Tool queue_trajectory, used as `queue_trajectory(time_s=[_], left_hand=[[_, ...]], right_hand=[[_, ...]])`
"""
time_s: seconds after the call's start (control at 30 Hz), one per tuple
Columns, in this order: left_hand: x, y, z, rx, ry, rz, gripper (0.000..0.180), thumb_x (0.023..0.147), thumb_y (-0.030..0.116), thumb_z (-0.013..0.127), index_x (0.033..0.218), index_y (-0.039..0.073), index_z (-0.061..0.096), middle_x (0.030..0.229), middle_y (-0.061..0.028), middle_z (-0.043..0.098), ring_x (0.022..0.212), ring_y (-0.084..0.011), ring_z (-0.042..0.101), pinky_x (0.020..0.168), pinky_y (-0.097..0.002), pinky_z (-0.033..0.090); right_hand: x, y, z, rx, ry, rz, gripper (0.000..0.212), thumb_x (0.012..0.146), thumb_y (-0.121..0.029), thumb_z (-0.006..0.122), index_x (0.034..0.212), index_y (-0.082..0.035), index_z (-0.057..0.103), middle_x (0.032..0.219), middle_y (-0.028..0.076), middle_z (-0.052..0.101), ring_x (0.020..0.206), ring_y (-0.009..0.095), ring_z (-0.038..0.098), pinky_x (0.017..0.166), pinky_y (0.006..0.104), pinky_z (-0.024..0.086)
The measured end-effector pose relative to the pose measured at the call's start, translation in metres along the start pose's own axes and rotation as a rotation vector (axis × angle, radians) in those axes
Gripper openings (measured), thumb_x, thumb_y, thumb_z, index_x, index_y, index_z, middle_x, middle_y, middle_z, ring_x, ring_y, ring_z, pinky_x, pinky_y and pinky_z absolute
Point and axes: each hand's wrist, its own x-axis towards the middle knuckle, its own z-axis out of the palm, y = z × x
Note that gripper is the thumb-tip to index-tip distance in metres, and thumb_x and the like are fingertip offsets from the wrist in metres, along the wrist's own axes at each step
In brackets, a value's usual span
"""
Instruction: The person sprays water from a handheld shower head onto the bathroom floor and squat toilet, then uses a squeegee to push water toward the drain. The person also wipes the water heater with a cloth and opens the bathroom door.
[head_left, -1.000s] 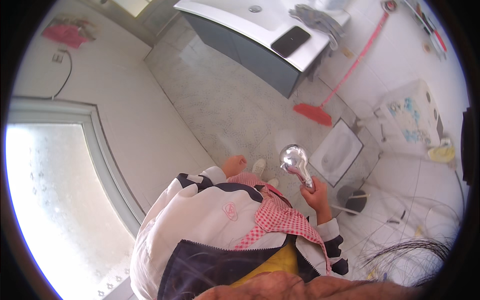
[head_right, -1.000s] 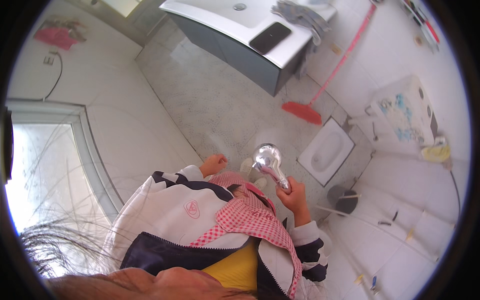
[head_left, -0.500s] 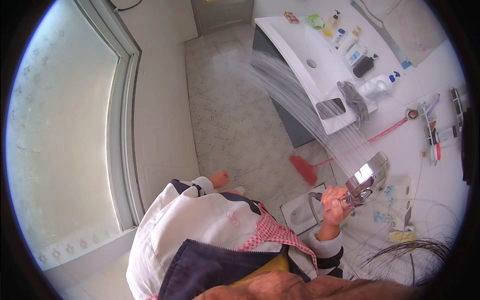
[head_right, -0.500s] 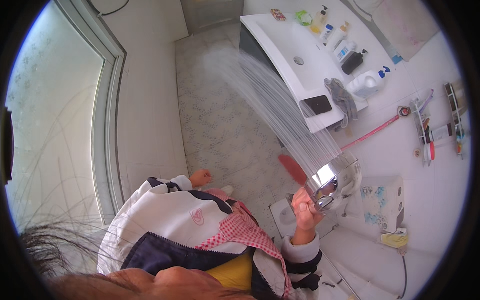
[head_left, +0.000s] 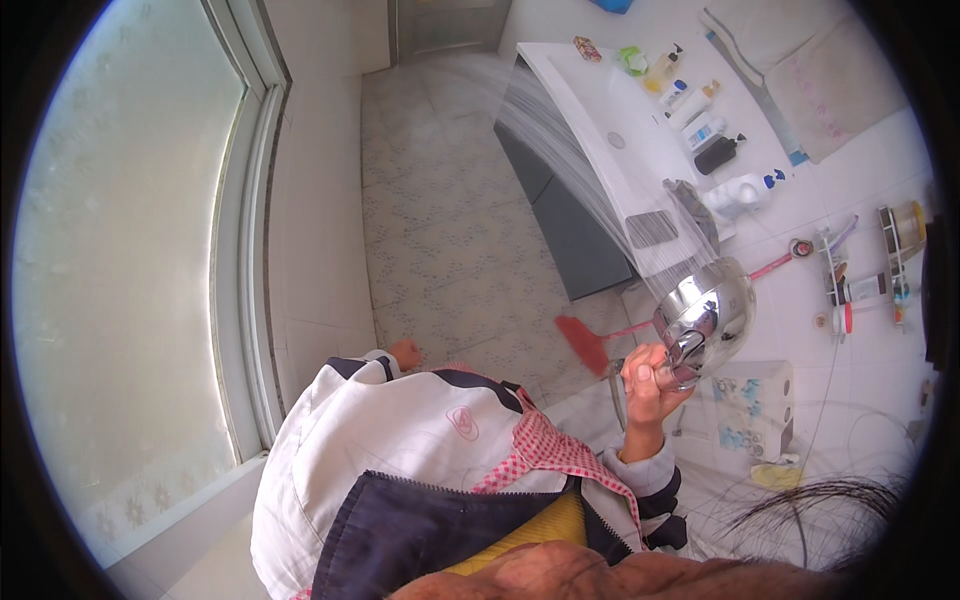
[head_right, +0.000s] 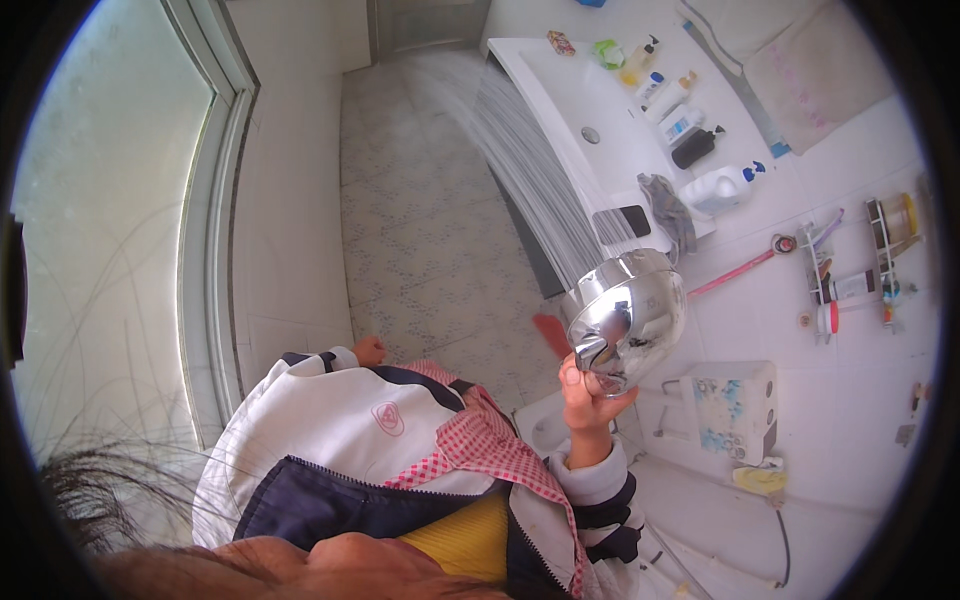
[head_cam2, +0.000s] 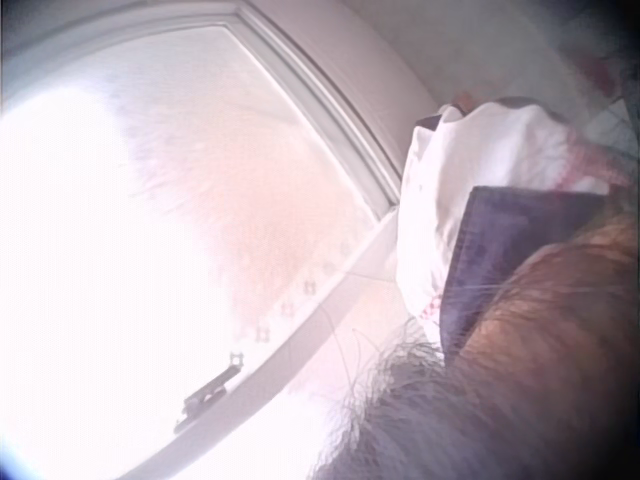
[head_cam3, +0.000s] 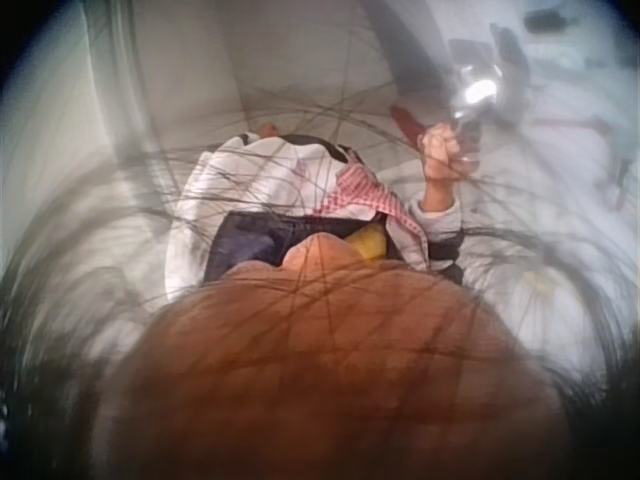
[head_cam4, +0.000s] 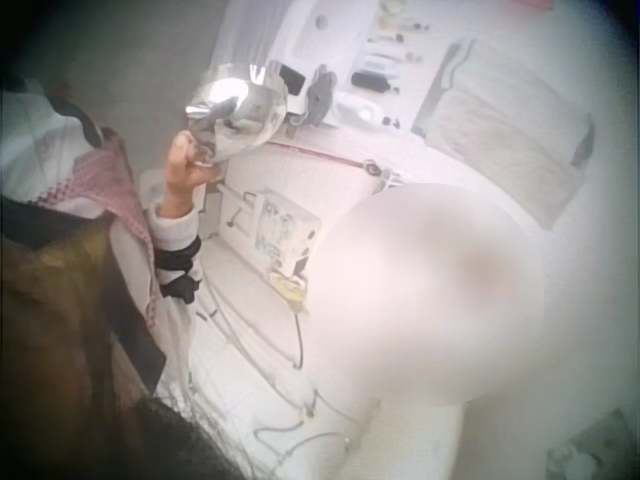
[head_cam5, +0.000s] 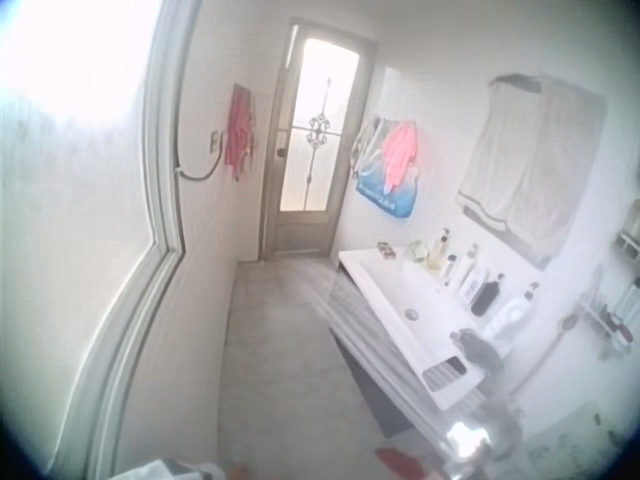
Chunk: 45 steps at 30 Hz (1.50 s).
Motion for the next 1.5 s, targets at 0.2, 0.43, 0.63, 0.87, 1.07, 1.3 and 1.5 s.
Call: queue_trajectory(time_s=[0.2,0.43,0.63,0.87,1.07,1.3,1.5], left_hand=[[0.001,0.003,-0.007,0.029,0.024,-0.03,0.02,0.073,0.017,0.063,0.083,0.0,0.066,0.071,-0.0141,0.068,0.066,-0.0228,0.067,0.065,-0.0362,0.054],[0.009,0.009,-0.009,0.011,0.014,-0.025,0.018,0.074,0.017,0.062,0.079,0.0,0.066,0.07,-0.0131,0.068,0.062,-0.0222,0.067,0.063,-0.0358,0.054],[0.011,0.007,-0.007,-0.019,0.056,-0.023,0.016,0.073,0.016,0.062,0.077,0.001,0.067,0.069,-0.0134,0.068,0.062,-0.0219,0.066,0.063,-0.0354,0.053],[0.008,0.003,-0.02,0.032,0.037,0.054,0.019,0.071,0.022,0.061,0.073,0.004,0.068,0.066,-0.0141,0.066,0.055,-0.026,0.064,0.057,-0.0383,0.052],[0.0,-0.002,-0.02,0.041,0.05,-0.007,0.019,0.07,0.019,0.063,0.075,0.002,0.069,0.071,-0.0144,0.068,0.064,-0.0258,0.067,0.065,-0.0377,0.053],[-0.001,-0.015,-0.019,-0.002,0.051,-0.008,0.016,0.07,0.015,0.062,0.074,0.001,0.067,0.067,-0.0132,0.067,0.061,-0.0226,0.066,0.062,-0.0364,0.053],[0.001,-0.017,-0.019,-0.008,0.063,0.02,0.014,0.071,0.013,0.059,0.072,0.0,0.066,0.064,-0.0121,0.066,0.058,-0.0219,0.064,0.058,-0.0364,0.051]], right_hand=[[-0.005,0.001,0.002,-0.033,0.078,0.017,0.022,0.08,-0.005,0.056,0.07,-0.006,0.037,0.056,0.002,0.04,0.043,0.01,0.036,0.039,0.0235,0.034],[-0.015,0.005,-0.004,-0.023,0.071,0.036,0.02,0.08,-0.007,0.059,0.076,-0.005,0.039,0.055,0.002,0.04,0.043,0.01,0.037,0.039,0.0235,0.034],[-0.026,0.008,-0.001,0.013,0.085,0.037,0.02,0.08,-0.007,0.059,0.076,-0.005,0.04,0.056,0.002,0.041,0.043,0.01,0.038,0.04,0.0243,0.034],[-0.03,0.004,0.007,0.013,0.048,0.051,0.02,0.081,-0.005,0.057,0.075,-0.006,0.039,0.056,0.002,0.04,0.042,0.01,0.037,0.04,0.0244,0.034],[-0.032,0.008,0.014,0.042,0.011,0.083,0.021,0.081,-0.002,0.054,0.072,-0.007,0.036,0.057,0.001,0.039,0.043,0.009,0.037,0.039,0.024,0.033],[-0.031,0.012,0.024,0.094,0.035,0.079,0.02,0.081,-0.001,0.054,0.071,-0.006,0.038,0.055,0.001,0.039,0.042,0.009,0.037,0.039,0.024,0.033],[-0.03,0.016,0.022,0.126,-0.022,0.248,0.013,0.081,-0.002,0.054,0.075,-0.003,0.044,0.055,0.002,0.043,0.043,0.009,0.038,0.039,0.0241,0.032]])
